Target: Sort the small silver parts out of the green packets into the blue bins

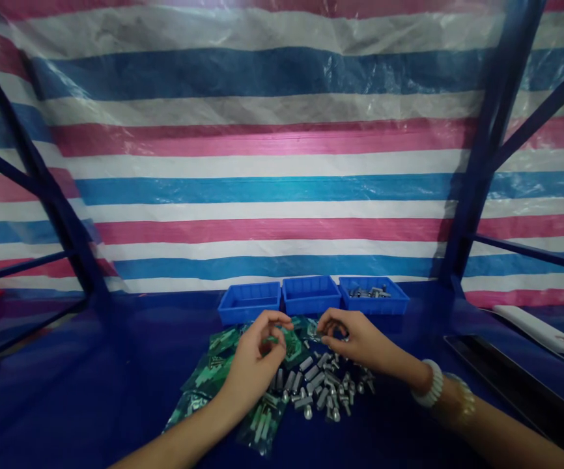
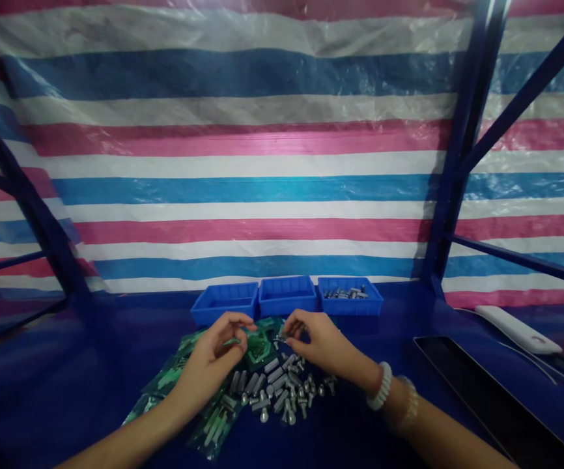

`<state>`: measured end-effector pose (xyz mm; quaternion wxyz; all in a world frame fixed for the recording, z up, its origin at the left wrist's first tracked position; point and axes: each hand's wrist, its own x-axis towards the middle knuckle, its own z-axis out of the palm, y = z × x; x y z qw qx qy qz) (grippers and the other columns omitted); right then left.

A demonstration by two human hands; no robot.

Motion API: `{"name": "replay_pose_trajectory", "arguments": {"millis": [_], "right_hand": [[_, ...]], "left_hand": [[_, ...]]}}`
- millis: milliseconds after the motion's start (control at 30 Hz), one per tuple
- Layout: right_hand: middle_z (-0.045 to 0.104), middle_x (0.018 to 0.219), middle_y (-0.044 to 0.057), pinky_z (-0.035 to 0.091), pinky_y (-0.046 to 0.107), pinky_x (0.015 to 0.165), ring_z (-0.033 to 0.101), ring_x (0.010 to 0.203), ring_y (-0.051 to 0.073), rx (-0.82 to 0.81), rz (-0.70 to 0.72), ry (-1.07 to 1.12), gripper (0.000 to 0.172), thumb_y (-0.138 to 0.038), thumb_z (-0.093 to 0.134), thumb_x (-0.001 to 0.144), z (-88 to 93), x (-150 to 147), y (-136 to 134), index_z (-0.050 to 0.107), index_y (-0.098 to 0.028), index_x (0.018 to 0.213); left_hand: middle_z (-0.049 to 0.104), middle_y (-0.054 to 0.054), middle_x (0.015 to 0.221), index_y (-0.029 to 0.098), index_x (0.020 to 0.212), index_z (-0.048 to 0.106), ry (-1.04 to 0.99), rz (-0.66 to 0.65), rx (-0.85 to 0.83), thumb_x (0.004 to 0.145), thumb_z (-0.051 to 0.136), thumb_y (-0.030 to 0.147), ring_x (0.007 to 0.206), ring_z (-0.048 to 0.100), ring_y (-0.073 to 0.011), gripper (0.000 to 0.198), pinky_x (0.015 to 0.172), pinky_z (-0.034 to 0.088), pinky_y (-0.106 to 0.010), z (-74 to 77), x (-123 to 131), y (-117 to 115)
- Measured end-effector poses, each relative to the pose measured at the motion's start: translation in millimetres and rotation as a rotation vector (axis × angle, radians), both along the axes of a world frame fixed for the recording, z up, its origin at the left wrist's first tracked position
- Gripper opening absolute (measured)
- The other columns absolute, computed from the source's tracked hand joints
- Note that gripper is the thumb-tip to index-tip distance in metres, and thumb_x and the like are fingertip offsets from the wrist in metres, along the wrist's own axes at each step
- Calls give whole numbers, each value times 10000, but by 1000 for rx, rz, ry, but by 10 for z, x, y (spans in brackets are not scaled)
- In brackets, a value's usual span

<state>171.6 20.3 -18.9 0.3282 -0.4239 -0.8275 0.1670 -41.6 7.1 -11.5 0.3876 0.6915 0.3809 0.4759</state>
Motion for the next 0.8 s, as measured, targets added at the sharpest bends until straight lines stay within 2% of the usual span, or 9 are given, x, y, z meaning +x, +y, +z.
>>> {"name": "replay_pose_trajectory", "arguments": {"millis": [67,167,300,400,500,567,667,800], "right_hand": [[670,773,12,464,248,604,584,656,137,-66,38,179,135,-110,605,769,66,-70,-107,641,-163,889],[660,757,10,466,265,626,580,674,146,-40,85,336,140,-117,610,738,127,-179,-272,659,-183,852],[635,774,16,472,292,674,575,722,162,-36,135,421,136,-164,655,733,144,-227,-357,667,-203,862],[640,767,24,474,280,645,584,694,157,-253,132,587,179,-347,645,796,121,-213,-312,658,-192,885],[657,655,41,428,245,520,573,551,132,-573,126,728,439,-564,531,840,67,-220,-254,660,-149,780],[669,613,56,390,224,469,563,492,117,-738,158,799,528,-631,513,821,28,-241,-245,655,-129,741],[678,603,59,368,198,459,567,485,97,-837,244,819,496,-588,545,828,-15,-273,-275,661,-118,719],[669,600,10,363,188,465,543,480,74,-832,253,750,292,-412,656,796,-32,-275,-299,674,-148,674]], "left_hand": [[600,4,726,178,923,584,-24,-97,-130,764,610,266,594,533,-120,183,547,420,-229,21,28,-51],[615,2,657,161,816,602,-91,-211,-332,814,607,407,544,544,-114,246,516,430,-224,39,70,-137],[619,10,606,157,752,621,-167,-194,-397,789,668,394,554,574,-113,245,556,462,-223,38,81,-189],[630,2,665,165,758,630,-179,-134,-271,744,720,300,640,610,-130,162,613,493,-231,46,71,-187],[641,-32,820,174,748,624,-175,-96,-54,711,719,192,784,633,-160,103,681,529,-244,69,74,-197],[629,-35,836,183,759,621,-151,-88,61,722,683,148,807,634,-167,80,705,547,-258,81,82,-216],[627,-38,825,189,773,620,-65,-86,180,753,627,109,801,636,-171,83,726,555,-278,73,88,-244],[630,-38,817,196,804,618,51,-101,257,782,569,86,781,638,-173,122,718,554,-286,7,83,-254]]}}
